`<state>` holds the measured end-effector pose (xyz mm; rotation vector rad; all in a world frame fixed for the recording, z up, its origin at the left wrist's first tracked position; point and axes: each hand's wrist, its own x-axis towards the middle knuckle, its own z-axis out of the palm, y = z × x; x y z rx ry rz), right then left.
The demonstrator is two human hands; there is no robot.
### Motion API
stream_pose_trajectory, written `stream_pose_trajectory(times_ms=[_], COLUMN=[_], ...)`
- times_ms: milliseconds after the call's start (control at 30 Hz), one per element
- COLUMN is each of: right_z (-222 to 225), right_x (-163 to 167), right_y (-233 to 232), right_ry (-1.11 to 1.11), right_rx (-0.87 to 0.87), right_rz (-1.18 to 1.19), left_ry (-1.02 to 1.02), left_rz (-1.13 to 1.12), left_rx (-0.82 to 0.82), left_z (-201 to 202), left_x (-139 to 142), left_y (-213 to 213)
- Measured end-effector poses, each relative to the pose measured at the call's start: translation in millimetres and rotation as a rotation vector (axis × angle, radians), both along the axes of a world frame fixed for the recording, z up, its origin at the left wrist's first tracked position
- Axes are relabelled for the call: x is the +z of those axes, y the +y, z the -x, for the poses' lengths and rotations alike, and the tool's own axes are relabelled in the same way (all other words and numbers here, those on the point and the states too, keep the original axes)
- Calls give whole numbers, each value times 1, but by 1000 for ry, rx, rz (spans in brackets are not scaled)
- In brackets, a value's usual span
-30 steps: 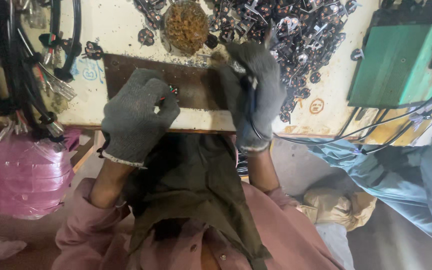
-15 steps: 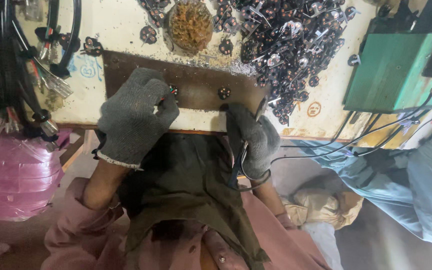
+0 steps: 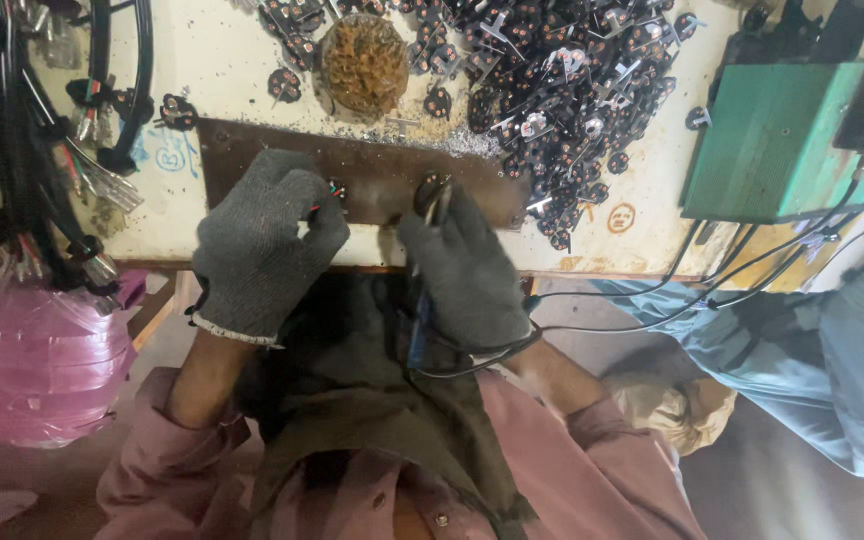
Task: The person sits at a workbench assembling small electrical plug components. They pick up a plug body, insert colored wires into it, and use a handheld tool to work on the contacts, placing finished units with a pile of completed parts on the bench.
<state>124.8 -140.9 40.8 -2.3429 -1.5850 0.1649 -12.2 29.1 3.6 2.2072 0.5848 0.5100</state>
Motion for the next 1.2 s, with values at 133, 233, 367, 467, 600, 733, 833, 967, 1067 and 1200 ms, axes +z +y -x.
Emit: stream_pose_trajectory(times_ms=[133,233,367,467,600,733,833,967,1067,1200], right_z=[-10,5,22,22,12,6,7,7,5,4], right_x=[-4,-18,-43,-44,-44,-55,-57,-51,-48,-39], right_y=[-22,-47,-64,-66,-49,-26,-16,-12,-11,-23], right_ry=[344,450,660,707,860,1327,1569,1866,707,745], right_rx=[-375,-577,-498,-551,-696,-1008,-1050,-1228,-379,-656], right_rz=[-416,-947,-554,-521,-565,-691,-734,-846,-702,-452], left_ry=[-8,29,107,96,117,218,173,92,209,315], left_rz=[3,-10,-113,-75,-25,21,42,-187,-354,-387], left_rx=[-14,-37,-85,-162,-188,-215,-248,-86,-31,-176], left_z=[1,-3,-19,-28,-31,-35,-23,24,37,-18], left_x=[5,16,13,-3,-13,-6,-11,-23,0,87], left_y=[4,1,-23,-40,-46,-43,-43,-47,-39,3])
